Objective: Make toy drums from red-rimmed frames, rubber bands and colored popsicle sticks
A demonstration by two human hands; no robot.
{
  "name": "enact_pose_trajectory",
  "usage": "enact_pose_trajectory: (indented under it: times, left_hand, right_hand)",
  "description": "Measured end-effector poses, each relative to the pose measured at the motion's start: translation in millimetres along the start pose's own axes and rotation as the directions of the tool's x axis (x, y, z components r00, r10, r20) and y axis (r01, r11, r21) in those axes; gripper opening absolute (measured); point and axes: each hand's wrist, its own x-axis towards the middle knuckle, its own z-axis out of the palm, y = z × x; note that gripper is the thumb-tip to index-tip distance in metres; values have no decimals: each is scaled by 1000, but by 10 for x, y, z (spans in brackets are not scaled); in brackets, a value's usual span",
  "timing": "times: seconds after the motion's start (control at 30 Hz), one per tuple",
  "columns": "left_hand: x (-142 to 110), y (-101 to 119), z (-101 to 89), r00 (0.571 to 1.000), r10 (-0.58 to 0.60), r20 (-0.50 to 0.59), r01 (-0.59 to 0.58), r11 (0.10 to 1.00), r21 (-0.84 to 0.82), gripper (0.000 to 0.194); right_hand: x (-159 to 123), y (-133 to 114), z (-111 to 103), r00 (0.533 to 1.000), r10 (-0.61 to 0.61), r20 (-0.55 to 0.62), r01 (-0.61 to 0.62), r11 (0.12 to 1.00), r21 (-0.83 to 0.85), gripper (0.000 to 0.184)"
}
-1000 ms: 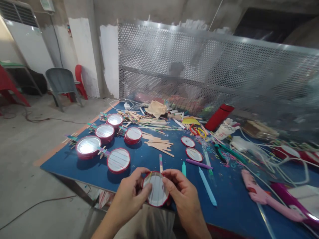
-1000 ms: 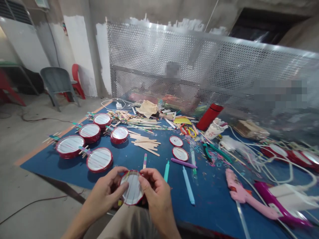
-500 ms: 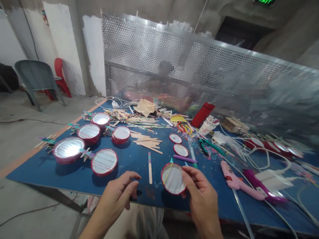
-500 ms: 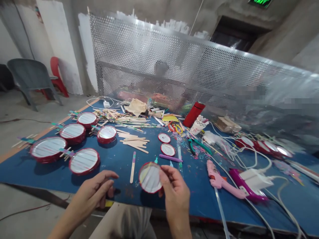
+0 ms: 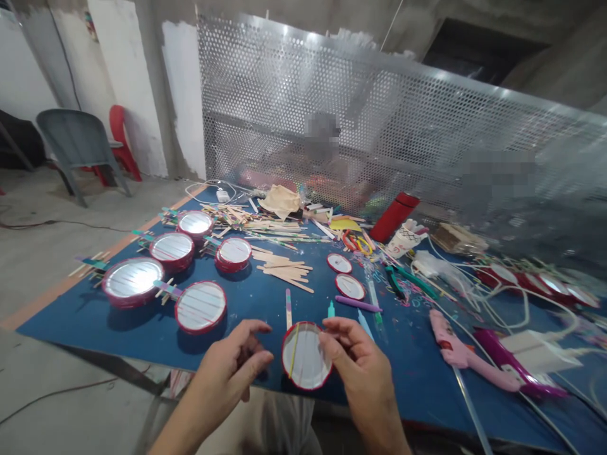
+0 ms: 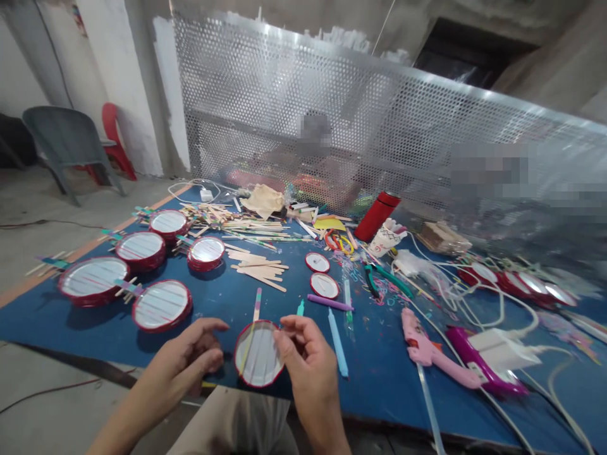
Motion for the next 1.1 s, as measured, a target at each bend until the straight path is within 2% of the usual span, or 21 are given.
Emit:
enact_pose_trajectory:
  times: [0.1,0.17,0.27,0.4,0.53,0.6,0.7,0.77,0.8,0.87,0.93,1.03,1.1]
  left_hand:
    - [-4,8,3,1000,-12,-6,12,1000,-20,61]
    - [-4,24,3,1000,-10,-5,10,1000,16,74]
    - [-2,34,6,1000,4,-23,-2,998,60,75]
    - [4,-17,24,998,52,-29,-49,995,81,78]
    - [22,-55,30,997,81,-15,-80,993,88,76]
    - [35,-43,17,996,88,7,-88,991,105,76]
    - [53,-23,-11,995,81,61,-89,986,140,77]
    - [64,-28,-21,993,83,89,-96,985,144,79]
    - [71,-34,-21,991,91,99,-105,984,143,79]
    - [85,-46,-15,989,104,106,-119,981,150,80]
    - [103,-41,-4,990,97,103,-115,976,187,80]
    - [143,11,6,992,71,100,-94,965,246,79]
    - [179,68,6,994,43,103,-70,960,271,77]
  right_hand:
    - [27,-21,145,995,-7,99,10,1000,-29,32]
    - [52,-18,205,987,-4,159,14,998,-62,30]
    - [80,-15,242,977,23,214,-5,997,-81,29]
    - [80,-9,226,975,58,216,-47,997,-55,28]
    - [51,64,115,967,36,251,7,986,-168,29]
    - [43,118,12,939,14,343,74,968,-242,38]
    - [52,158,-148,866,31,499,168,922,-348,72]
    - [67,140,-208,828,97,552,212,858,-468,91]
    - [74,123,-217,814,135,565,238,810,-536,94]
    - [82,97,-201,793,169,586,312,712,-629,87]
    - [82,101,-158,791,115,600,403,640,-654,78]
    - [91,146,-98,800,-94,593,531,570,-627,70]
    - [122,153,-70,776,-231,587,609,515,-603,68]
